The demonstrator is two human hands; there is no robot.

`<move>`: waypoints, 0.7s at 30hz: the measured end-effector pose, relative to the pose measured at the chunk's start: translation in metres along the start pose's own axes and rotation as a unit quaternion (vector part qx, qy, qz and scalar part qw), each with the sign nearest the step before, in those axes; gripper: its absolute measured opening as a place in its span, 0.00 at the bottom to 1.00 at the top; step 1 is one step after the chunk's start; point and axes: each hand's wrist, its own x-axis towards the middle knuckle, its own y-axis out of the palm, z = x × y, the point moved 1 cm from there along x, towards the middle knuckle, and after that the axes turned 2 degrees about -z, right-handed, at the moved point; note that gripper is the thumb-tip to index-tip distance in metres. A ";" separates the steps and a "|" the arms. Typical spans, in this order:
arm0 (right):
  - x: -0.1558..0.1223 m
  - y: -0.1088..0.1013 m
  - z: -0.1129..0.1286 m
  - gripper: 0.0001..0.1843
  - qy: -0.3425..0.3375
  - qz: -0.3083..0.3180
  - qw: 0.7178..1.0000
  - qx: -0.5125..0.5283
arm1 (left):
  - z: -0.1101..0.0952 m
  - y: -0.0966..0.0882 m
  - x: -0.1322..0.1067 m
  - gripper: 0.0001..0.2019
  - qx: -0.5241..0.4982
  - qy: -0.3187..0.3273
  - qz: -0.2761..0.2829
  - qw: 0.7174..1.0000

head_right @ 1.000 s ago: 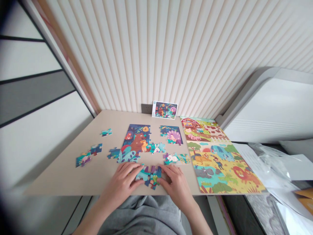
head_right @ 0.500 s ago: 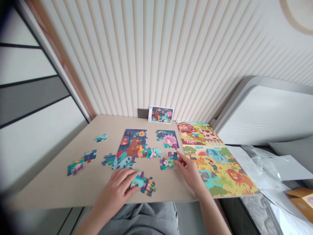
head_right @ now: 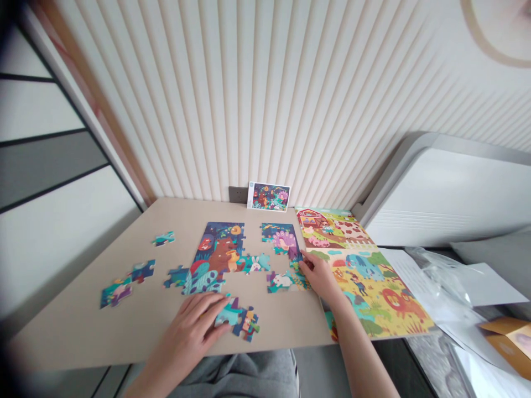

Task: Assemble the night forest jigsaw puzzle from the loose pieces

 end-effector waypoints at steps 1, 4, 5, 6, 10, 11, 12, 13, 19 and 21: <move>-0.001 0.000 0.002 0.27 -0.008 -0.001 1.000 -0.012 | 0.000 0.000 0.000 0.19 0.000 0.002 0.000 1.000; -0.003 0.001 0.006 0.24 -0.026 -0.002 0.999 -0.041 | 0.001 0.000 0.000 0.20 0.000 0.007 -0.001 1.000; -0.003 0.001 0.007 0.24 -0.028 -0.001 0.998 -0.049 | 0.001 0.000 0.000 0.21 0.000 0.006 0.000 1.000; -0.004 0.001 0.007 0.24 -0.027 -0.002 0.998 -0.055 | 0.001 0.000 0.000 0.21 0.000 0.006 0.001 1.000; -0.003 0.002 0.005 0.25 -0.020 -0.001 0.997 -0.073 | 0.001 0.000 -0.001 0.21 0.000 0.003 0.003 1.000; -0.004 0.003 0.004 0.26 -0.020 0.000 0.997 -0.077 | 0.001 0.000 -0.002 0.21 0.000 0.003 0.003 1.000; -0.004 0.003 0.004 0.26 -0.020 0.000 0.997 -0.080 | 0.001 0.000 -0.002 0.21 0.000 0.003 0.004 1.000; -0.004 0.003 0.004 0.26 -0.021 -0.002 0.996 -0.081 | 0.001 0.001 -0.002 0.21 0.000 0.003 0.005 1.000; -0.007 0.004 0.009 0.24 -0.019 -0.022 0.997 -0.069 | 0.001 0.001 -0.002 0.20 0.006 0.002 0.004 1.000; -0.007 0.005 0.011 0.24 -0.013 -0.022 0.997 -0.074 | 0.001 0.001 -0.002 0.20 0.008 0.002 0.006 1.000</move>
